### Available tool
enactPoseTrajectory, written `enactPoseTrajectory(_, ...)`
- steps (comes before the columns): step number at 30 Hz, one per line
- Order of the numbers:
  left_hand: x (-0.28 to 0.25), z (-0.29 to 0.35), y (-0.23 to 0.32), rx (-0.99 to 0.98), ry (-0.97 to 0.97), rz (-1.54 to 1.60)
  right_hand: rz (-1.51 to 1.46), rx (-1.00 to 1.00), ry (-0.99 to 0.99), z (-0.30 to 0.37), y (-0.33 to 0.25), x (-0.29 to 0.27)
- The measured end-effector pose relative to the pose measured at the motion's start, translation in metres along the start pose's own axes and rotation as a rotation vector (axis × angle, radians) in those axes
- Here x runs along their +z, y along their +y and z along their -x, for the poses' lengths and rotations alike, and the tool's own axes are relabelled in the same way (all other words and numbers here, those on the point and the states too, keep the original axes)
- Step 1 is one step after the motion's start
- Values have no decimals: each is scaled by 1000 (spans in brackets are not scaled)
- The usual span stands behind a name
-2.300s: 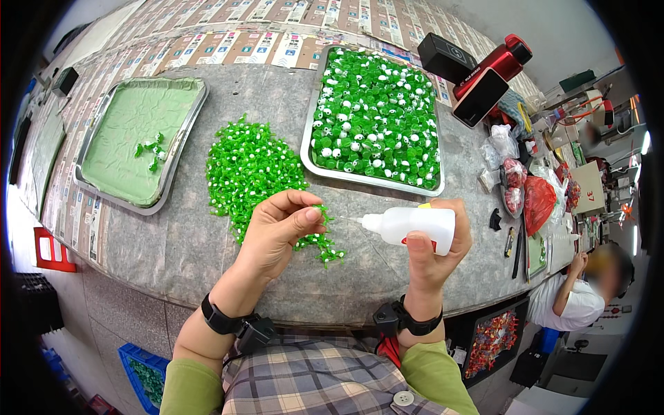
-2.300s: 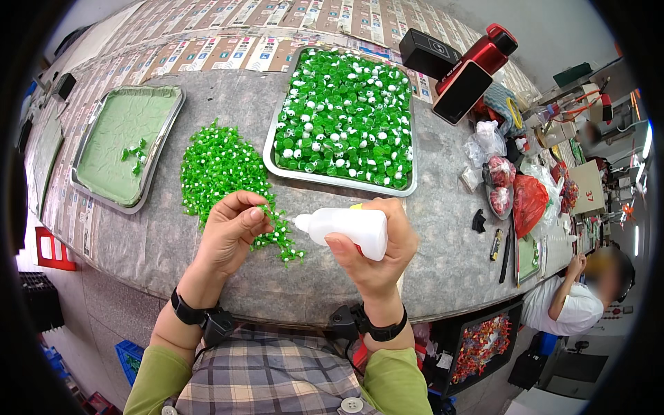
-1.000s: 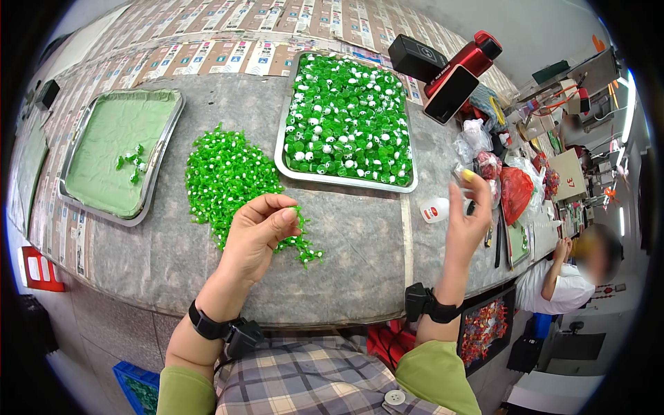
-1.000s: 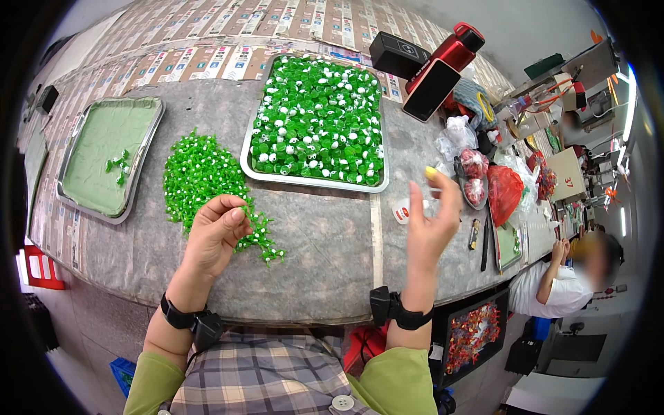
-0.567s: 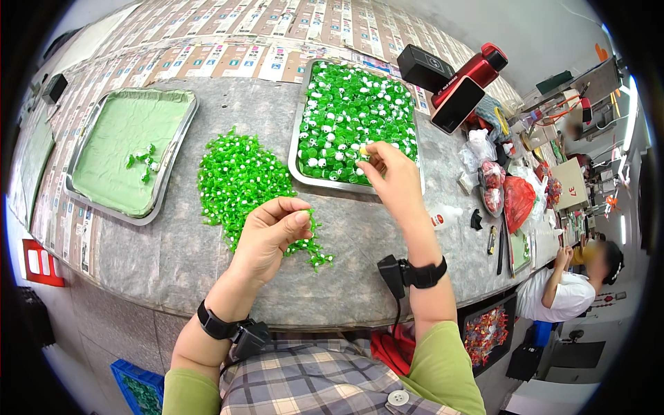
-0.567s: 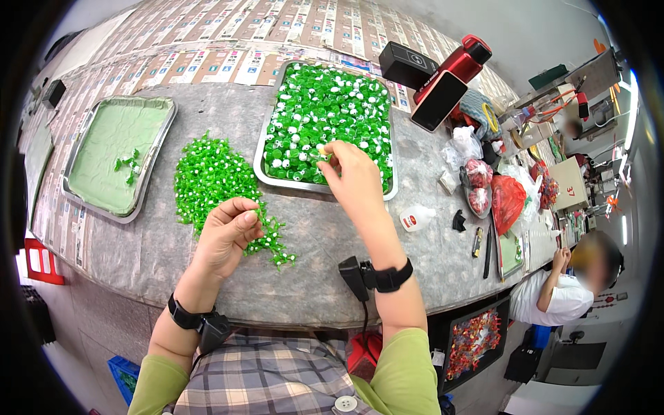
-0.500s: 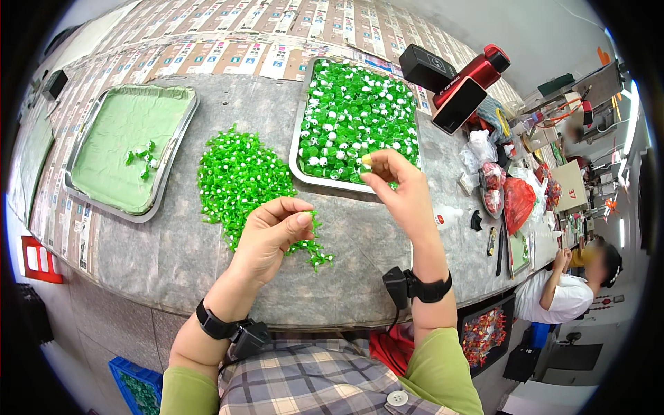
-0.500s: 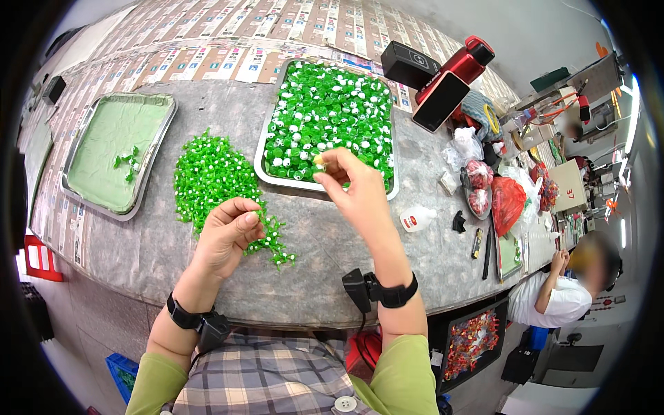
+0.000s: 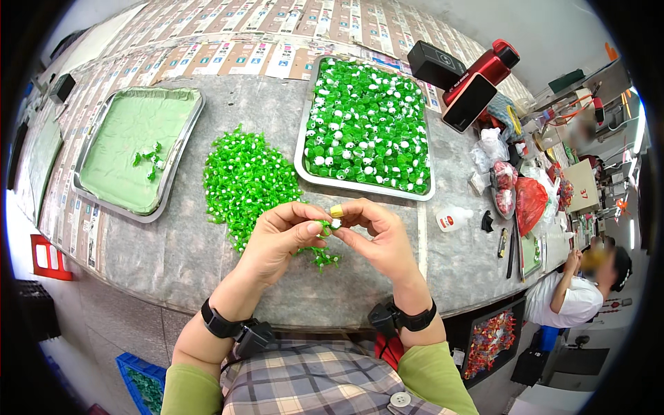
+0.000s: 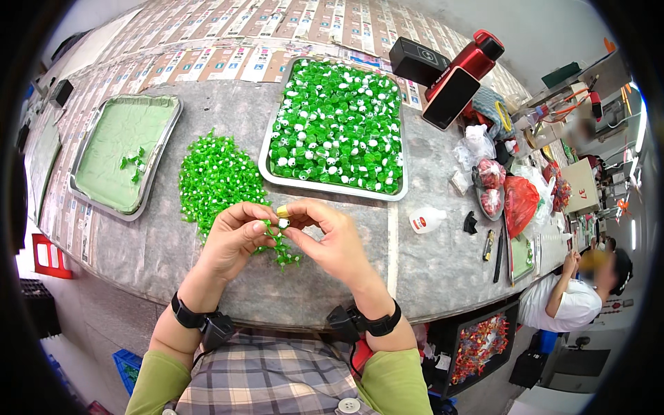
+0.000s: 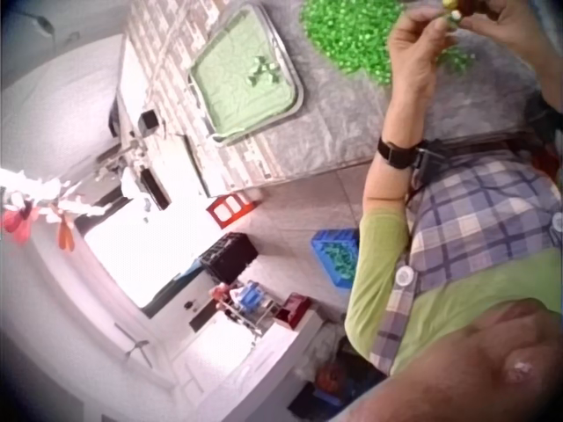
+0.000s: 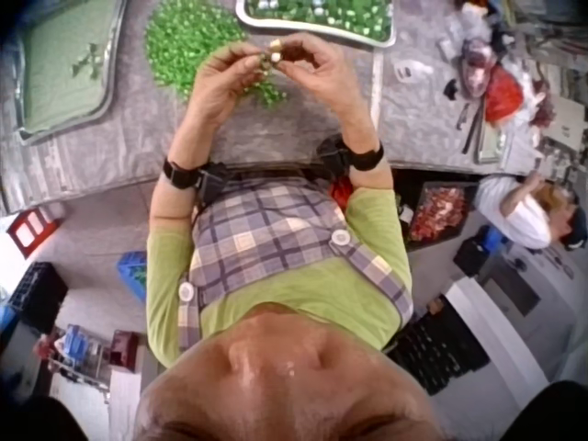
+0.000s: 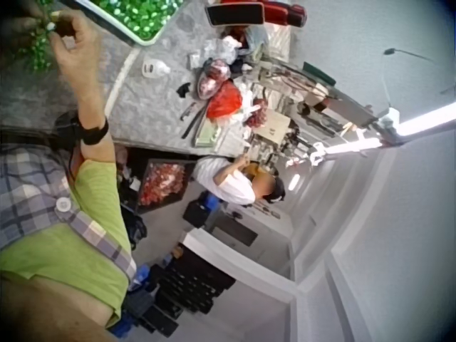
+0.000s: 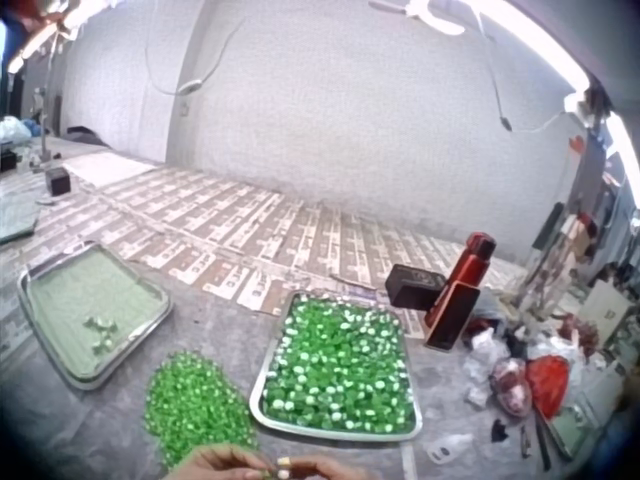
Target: The person pours green plastic pieces from a tray onto the table, applies glue to them from a bottle, and attaches white plastic pieces to the green pieces before placing the assembled items into a tray.
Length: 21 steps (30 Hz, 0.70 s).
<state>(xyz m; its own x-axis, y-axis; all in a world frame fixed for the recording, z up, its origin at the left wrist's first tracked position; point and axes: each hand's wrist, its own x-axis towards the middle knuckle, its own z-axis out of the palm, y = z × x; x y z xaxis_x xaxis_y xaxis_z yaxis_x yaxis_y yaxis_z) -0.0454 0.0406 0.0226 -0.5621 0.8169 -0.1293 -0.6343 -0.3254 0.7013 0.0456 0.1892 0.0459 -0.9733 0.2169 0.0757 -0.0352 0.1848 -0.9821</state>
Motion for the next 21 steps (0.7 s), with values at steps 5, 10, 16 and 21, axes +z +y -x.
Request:
enactPoseTrajectory(5, 0, 2, -1, 4, 10, 5, -140, 73, 33, 1, -2, 3)
enactPoseTrajectory(10, 2, 1, -2, 19, 47, -21, -523, 259, -50, 0, 0, -4)
enactPoseTrajectory(16, 2, 1, -2, 26, 52, -61, -547, 237, -56, 0, 9, -2)
enactPoseTrajectory(21, -1, 0, -4, 25, 138, -20, -545, 150, 74, 2, 2, 3)
